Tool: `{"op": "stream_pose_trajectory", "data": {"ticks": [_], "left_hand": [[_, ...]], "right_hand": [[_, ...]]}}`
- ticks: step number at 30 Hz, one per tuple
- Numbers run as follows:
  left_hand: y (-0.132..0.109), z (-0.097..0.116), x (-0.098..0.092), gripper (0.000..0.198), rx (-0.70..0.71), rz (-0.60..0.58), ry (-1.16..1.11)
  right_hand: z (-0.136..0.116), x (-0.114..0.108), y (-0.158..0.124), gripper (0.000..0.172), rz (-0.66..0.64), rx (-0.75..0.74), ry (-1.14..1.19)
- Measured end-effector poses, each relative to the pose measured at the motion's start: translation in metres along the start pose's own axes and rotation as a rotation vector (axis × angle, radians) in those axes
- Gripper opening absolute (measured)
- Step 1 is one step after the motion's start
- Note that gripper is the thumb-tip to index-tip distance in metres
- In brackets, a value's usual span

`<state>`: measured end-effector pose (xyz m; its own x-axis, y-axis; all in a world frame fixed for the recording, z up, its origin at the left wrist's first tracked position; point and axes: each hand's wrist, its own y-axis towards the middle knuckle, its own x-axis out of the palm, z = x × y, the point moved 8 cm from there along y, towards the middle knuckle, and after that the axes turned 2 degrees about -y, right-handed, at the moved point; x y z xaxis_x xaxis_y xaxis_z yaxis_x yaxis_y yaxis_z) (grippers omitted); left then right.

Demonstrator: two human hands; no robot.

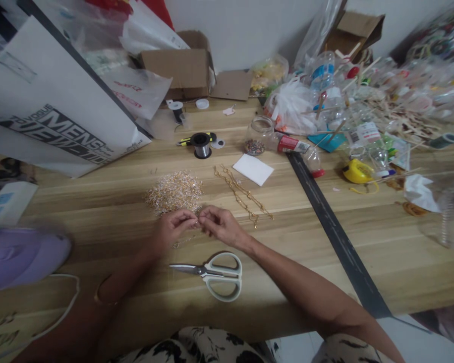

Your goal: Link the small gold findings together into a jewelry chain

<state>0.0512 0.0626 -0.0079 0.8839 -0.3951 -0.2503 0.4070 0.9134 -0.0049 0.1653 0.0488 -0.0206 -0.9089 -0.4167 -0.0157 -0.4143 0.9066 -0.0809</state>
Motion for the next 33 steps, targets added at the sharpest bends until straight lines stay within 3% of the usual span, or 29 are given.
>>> {"op": "stream_pose_trajectory", "data": {"ticks": [4, 8, 33], "left_hand": [[0.0, 0.015, -0.003, 0.01, 0.133, 0.028, 0.181], [0.0, 0.027, -0.005, 0.009, 0.24, 0.044, 0.218], [0.001, 0.028, -0.005, 0.012, 0.235, 0.054, 0.192]], "right_hand": [[0.001, -0.001, 0.0, 0.032, 0.02, -0.002, 0.055], [0.0, -0.001, 0.001, 0.031, 0.026, -0.011, 0.083], [-0.008, 0.004, -0.001, 0.024, -0.05, -0.115, -0.025]]}}
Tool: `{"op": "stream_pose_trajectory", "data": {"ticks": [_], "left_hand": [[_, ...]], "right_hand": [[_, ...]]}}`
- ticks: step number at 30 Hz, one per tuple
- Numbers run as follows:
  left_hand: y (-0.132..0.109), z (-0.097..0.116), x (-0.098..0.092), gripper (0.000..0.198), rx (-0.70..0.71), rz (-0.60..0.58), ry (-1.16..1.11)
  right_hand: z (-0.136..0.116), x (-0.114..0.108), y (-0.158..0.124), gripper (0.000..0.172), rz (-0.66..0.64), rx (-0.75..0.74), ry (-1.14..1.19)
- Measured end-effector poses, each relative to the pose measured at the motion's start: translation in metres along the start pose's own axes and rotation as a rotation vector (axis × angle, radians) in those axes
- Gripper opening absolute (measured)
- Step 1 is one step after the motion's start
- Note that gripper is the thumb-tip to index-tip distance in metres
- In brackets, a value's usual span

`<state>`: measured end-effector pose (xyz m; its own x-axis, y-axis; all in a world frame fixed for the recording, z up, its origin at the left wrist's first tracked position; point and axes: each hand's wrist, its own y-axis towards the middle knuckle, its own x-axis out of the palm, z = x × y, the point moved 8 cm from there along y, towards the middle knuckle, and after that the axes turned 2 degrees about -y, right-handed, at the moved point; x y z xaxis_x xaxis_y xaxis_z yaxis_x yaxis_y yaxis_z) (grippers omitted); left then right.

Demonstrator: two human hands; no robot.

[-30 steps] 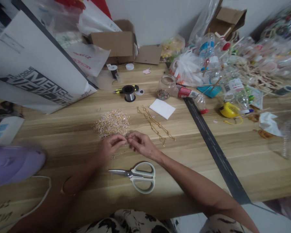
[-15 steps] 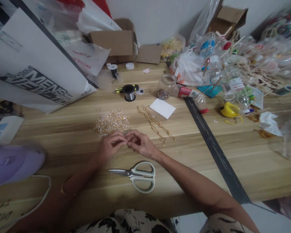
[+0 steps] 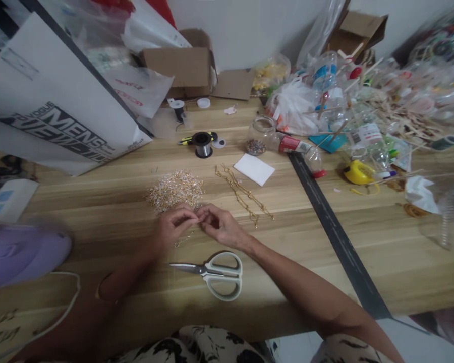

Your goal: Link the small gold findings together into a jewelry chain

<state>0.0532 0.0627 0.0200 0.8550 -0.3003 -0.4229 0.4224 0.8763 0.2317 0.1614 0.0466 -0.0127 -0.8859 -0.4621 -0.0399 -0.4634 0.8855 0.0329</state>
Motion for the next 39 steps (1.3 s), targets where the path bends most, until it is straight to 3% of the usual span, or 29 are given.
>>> {"op": "stream_pose_trajectory", "data": {"ticks": [13, 20, 26, 39], "left_hand": [[-0.003, -0.007, 0.005, 0.009, 0.012, 0.001, -0.049], [-0.002, -0.003, 0.002, 0.012, -0.009, 0.014, -0.019], [-0.005, -0.012, -0.005, 0.013, -0.037, 0.089, -0.099], [-0.004, -0.009, -0.006, 0.012, -0.031, 0.094, -0.115]], "right_hand": [[-0.001, 0.001, 0.002, 0.03, 0.005, 0.021, 0.171], [-0.001, 0.004, 0.001, 0.026, -0.029, -0.018, 0.082], [0.0, 0.009, -0.002, 0.028, -0.076, -0.051, -0.05], [-0.005, 0.007, -0.001, 0.019, -0.069, -0.037, -0.044]]}}
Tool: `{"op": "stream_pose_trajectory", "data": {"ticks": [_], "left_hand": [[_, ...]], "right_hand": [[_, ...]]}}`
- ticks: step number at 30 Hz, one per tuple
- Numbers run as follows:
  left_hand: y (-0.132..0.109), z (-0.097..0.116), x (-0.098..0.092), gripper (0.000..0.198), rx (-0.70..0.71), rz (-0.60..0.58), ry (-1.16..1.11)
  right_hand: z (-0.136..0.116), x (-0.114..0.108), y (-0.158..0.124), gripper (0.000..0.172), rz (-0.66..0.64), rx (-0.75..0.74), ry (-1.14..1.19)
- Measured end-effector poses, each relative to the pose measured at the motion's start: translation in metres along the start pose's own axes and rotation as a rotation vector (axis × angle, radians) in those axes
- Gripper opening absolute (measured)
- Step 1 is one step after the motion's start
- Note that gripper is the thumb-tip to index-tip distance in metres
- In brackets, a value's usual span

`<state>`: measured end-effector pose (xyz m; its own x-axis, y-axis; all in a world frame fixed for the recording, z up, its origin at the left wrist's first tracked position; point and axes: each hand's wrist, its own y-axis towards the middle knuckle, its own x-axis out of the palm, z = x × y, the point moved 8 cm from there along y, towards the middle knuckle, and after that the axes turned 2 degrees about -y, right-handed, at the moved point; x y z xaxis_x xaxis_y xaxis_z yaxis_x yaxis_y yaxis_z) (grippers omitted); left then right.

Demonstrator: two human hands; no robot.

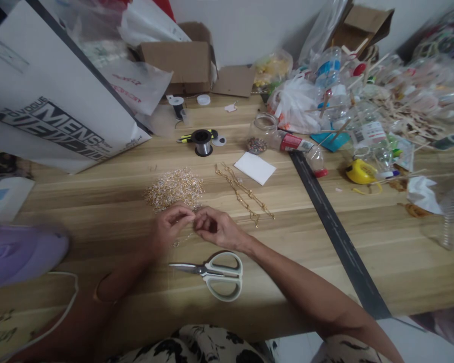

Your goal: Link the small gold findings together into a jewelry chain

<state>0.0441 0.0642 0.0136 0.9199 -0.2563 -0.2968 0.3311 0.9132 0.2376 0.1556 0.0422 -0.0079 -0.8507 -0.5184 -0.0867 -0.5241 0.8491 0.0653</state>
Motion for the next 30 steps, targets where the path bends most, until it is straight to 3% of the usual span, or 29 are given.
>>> {"op": "stream_pose_trajectory", "data": {"ticks": [15, 24, 30], "left_hand": [[0.0, 0.004, 0.003, 0.012, 0.022, -0.021, 0.058], [0.0, 0.009, 0.006, 0.012, 0.057, -0.039, 0.103], [-0.004, -0.008, 0.005, 0.009, -0.09, -0.026, 0.045]], "right_hand": [[0.011, -0.01, 0.0, 0.023, 0.099, 0.115, 0.174], [0.013, -0.013, -0.001, 0.022, 0.156, 0.139, 0.129], [0.013, -0.014, -0.001, 0.025, 0.165, 0.138, 0.14]]}}
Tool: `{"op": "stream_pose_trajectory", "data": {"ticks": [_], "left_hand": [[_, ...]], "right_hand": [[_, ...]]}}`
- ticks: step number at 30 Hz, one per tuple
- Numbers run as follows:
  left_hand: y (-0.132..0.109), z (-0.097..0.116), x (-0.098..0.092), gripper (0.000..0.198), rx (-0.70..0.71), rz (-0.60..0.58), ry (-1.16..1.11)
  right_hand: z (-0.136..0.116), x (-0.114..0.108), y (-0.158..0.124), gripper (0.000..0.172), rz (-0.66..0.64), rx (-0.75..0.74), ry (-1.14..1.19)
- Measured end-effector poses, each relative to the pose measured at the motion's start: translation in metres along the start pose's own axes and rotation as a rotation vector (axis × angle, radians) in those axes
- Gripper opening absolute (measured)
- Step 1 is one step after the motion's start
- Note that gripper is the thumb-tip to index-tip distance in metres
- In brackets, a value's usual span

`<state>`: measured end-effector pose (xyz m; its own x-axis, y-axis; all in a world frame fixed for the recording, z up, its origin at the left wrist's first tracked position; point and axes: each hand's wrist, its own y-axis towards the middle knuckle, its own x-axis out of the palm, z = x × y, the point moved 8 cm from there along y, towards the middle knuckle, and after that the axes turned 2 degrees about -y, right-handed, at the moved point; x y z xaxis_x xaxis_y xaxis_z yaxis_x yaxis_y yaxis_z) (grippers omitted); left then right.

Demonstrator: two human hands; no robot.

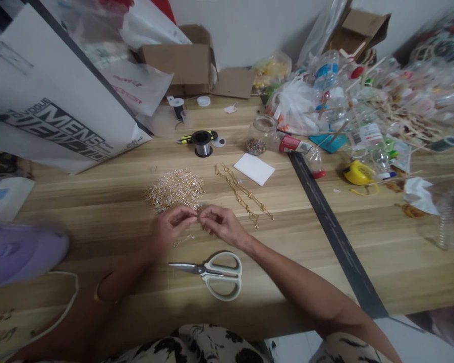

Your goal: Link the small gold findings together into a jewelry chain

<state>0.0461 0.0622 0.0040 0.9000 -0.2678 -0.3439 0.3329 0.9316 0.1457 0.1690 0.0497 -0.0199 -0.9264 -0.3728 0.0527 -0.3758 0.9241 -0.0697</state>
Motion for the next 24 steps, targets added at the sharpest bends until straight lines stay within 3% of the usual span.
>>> {"op": "stream_pose_trajectory", "data": {"ticks": [2, 9, 15, 24], "left_hand": [[0.0, -0.004, -0.002, 0.011, -0.024, 0.008, -0.011], [0.009, 0.002, -0.005, 0.01, 0.041, -0.169, 0.186], [0.011, 0.002, -0.009, 0.009, 0.039, -0.205, 0.24], [0.014, -0.009, -0.026, 0.006, 0.042, -0.024, 0.329]], "right_hand": [[-0.001, -0.001, 0.0, 0.026, 0.01, -0.003, 0.029], [-0.008, -0.008, 0.0, 0.027, 0.058, -0.042, 0.087], [-0.007, -0.015, 0.001, 0.027, 0.101, -0.032, 0.118], [-0.005, -0.02, 0.001, 0.027, 0.136, -0.042, 0.089]]}}
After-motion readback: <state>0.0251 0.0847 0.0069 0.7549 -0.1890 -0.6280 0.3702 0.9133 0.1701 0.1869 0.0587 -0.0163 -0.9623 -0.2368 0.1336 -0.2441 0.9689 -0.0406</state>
